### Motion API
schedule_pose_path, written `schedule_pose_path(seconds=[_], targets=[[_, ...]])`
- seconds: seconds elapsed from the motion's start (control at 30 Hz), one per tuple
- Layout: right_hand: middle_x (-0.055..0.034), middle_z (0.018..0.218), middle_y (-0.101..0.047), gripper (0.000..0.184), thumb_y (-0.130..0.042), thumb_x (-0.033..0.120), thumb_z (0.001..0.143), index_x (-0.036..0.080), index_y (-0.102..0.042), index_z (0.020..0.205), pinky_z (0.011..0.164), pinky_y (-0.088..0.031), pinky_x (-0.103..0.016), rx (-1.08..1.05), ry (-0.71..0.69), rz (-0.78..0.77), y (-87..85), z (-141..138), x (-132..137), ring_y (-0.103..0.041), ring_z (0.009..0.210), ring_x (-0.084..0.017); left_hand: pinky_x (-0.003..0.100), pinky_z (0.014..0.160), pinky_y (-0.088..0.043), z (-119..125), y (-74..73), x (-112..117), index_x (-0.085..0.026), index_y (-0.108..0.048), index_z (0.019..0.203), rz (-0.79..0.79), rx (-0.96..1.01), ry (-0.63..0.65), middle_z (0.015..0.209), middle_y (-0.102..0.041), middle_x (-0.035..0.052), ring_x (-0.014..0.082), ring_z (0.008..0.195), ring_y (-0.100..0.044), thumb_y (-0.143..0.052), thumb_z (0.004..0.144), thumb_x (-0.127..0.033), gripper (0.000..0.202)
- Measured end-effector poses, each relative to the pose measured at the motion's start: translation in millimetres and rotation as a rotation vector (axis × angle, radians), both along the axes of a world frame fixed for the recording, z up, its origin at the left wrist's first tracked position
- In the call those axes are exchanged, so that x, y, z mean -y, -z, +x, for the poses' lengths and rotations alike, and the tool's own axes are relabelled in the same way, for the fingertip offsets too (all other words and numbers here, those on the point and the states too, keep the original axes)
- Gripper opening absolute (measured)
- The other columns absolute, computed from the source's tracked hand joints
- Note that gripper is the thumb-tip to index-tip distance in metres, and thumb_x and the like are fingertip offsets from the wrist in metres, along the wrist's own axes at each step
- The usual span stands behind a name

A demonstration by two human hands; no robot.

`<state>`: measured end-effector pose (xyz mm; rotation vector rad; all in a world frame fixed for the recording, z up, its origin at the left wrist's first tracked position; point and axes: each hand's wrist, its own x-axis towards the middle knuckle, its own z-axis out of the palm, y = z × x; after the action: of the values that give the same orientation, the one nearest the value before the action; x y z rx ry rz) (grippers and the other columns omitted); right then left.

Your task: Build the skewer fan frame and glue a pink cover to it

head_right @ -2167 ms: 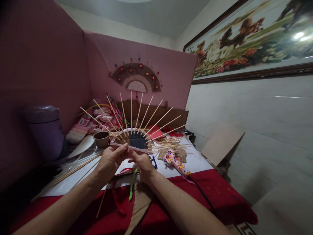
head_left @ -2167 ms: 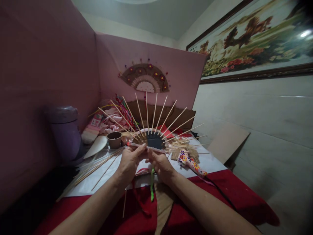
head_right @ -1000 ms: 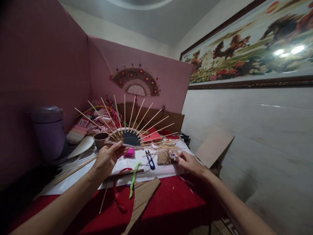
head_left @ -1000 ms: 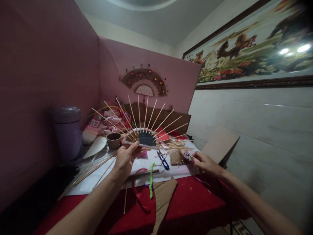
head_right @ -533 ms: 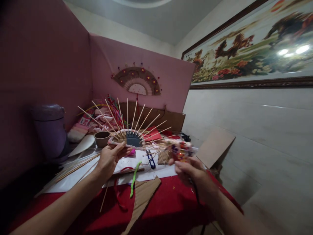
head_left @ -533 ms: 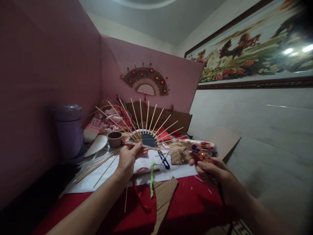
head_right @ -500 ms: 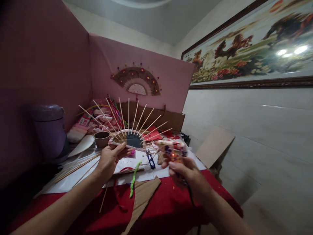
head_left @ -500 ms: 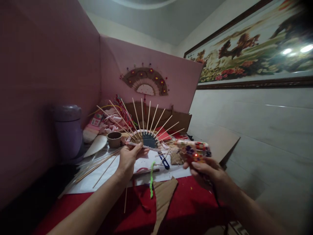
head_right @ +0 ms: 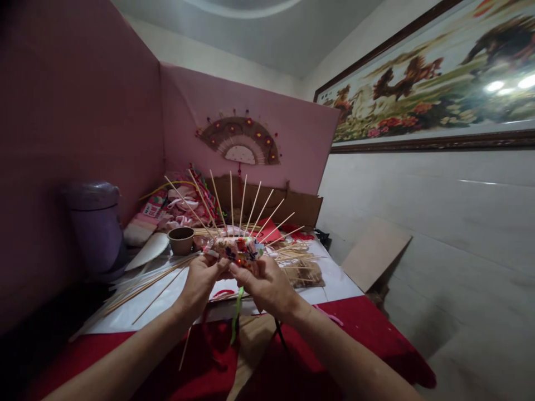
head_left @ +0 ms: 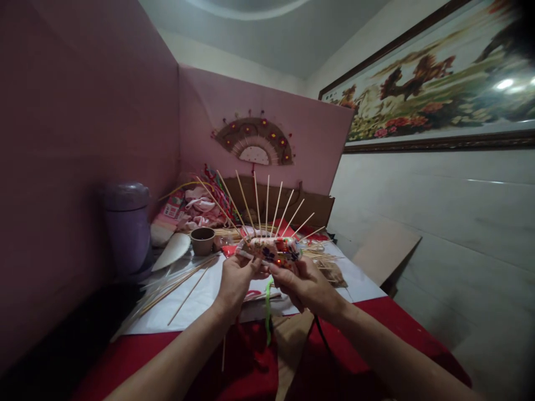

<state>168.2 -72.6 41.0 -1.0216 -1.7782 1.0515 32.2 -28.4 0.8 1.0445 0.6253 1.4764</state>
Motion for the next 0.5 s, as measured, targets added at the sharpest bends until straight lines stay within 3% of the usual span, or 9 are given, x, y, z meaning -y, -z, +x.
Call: schedule_pose_path(seconds=[0.5], targets=[[0.0059, 0.045, -0.041, 0.039, -0.054, 0.049, 0.077, 0.016, -0.049, 0.059, 0.028, -0.024, -0.018, 0.022, 0.028, -0.009, 2.5, 0.8, -9.5, -0.034, 0.032, -0.004, 0.027, 0.051, -0.052, 3.0, 2.4, -1.9, -0.009, -0.063, 0.07, 0.045, -0.04, 0.004, 0.057, -0.065, 0.0033, 0.0162, 0.051, -0.062, -0.074, 0.057, -0.028, 0.026]])
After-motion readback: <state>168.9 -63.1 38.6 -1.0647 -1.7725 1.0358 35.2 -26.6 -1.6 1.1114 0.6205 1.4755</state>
